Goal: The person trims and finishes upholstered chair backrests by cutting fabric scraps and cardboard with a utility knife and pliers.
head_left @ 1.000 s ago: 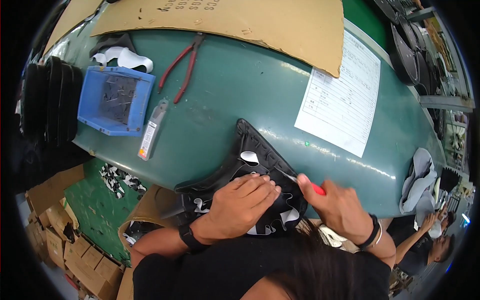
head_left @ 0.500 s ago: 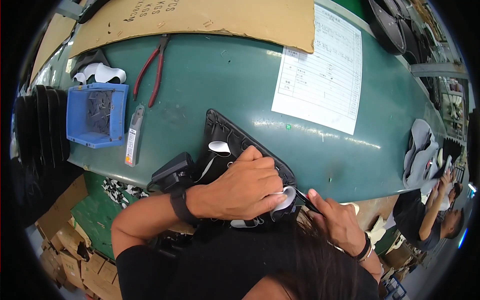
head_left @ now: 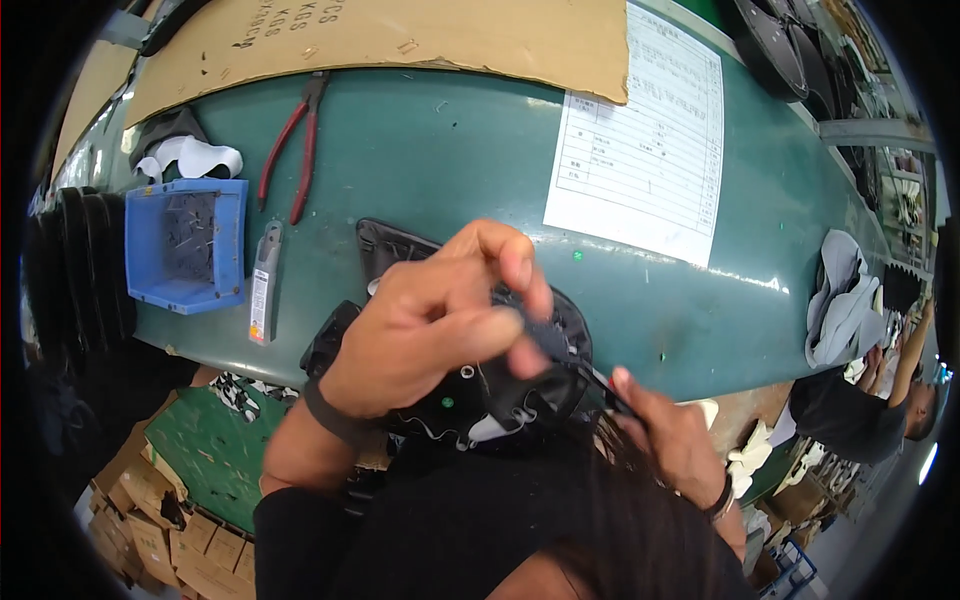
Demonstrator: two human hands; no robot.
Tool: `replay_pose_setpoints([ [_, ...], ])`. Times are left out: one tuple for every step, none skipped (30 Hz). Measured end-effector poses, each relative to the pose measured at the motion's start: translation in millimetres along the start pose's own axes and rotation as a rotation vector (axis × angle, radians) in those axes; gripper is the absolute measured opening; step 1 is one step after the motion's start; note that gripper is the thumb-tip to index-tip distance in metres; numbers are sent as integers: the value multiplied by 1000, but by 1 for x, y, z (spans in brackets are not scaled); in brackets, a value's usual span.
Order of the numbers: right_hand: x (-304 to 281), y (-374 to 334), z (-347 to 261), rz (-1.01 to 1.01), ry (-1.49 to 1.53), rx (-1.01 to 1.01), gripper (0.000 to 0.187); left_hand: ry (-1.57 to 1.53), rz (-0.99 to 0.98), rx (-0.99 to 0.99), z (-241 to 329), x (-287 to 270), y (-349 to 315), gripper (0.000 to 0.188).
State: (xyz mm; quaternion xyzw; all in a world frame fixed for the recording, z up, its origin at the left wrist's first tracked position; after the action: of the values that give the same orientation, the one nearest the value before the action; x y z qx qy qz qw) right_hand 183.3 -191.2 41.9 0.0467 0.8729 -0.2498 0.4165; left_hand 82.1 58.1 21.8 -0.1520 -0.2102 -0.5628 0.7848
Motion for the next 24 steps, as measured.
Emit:
replay_pose_setpoints([
  [-8,18,-1,-3,6,-23,60,298,-58,-95,1,-6,-2,24],
  [-20,37,-10,-114,-108,16,56,644,-45,-112,10,-3,-5,24],
  [-28,50,-13,-214,-228,78,53,999,-66,-153,13,6,-2,27],
  [-32,62,-12,-206,-236,75,53,1278,-96,-48,8,13,-1,27],
  [-35,74,-11,-120,-238,-24,54,1560,-117,56,-2,17,-2,28],
  [-36,79,-13,-31,-242,-127,54,1571,-103,64,-9,15,1,28],
  [-31,80,-9,-25,-248,-139,54,1489,-100,77,-17,9,7,28],
  [-24,80,-3,0,-203,-158,55,1409,-102,87,-22,3,13,28],
  [-19,79,-1,22,-157,-171,56,1413,-97,90,-24,-1,14,28],
  [-14,72,-3,-1,-128,-155,60,1259,-66,173,-23,-4,15,28],
  [-8,61,-4,-3,-126,-155,60,1101,-37,247,-21,-6,15,27],
  [-3,49,-1,22,-58,-106,61,881,5,230,-14,-9,18,27],
  [2,38,1,47,11,-56,63,599,110,163,-4,-17,18,25],
  [7,30,-2,96,94,-61,63,347,145,244,4,-18,17,23],
  [12,28,-4,96,97,-58,63,95,179,321,10,-18,17,22],
  [14,26,-6,164,108,-67,62,-71,124,291,9,-5,15,18],
  [15,24,-8,233,119,-77,60,-69,121,288,11,-4,16,18],
  [11,29,-10,196,95,-6,57,403,-4,161,9,1,20,18],
  [2,33,-11,194,93,-1,57,872,-134,25,4,3,20,19],
  [-5,41,-11,123,26,-18,56,1300,-164,10,-2,10,11,20],
  [-9,47,-11,59,-51,-26,55,1471,-225,45,-13,17,3,21],
  [-11,54,-11,63,-56,-19,54,1514,-209,138,-20,17,3,21],
  [-11,54,-14,66,-61,-24,54,1559,-193,240,-22,18,4,21],
  [-9,54,-16,59,-60,12,54,1561,-186,243,-21,18,7,21],
])
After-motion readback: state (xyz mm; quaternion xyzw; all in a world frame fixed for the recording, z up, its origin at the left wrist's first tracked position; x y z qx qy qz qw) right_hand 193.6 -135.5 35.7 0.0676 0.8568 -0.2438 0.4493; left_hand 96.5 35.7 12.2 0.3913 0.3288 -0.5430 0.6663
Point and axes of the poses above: each hand's wrist, its own y-axis towards the middle knuckle, its own x-axis out of the palm, z = x × y, the point moved 3 cm from there along y, towards the middle knuckle, and after that the axes turned 3 degrees about -z, right-handed, at the moved point
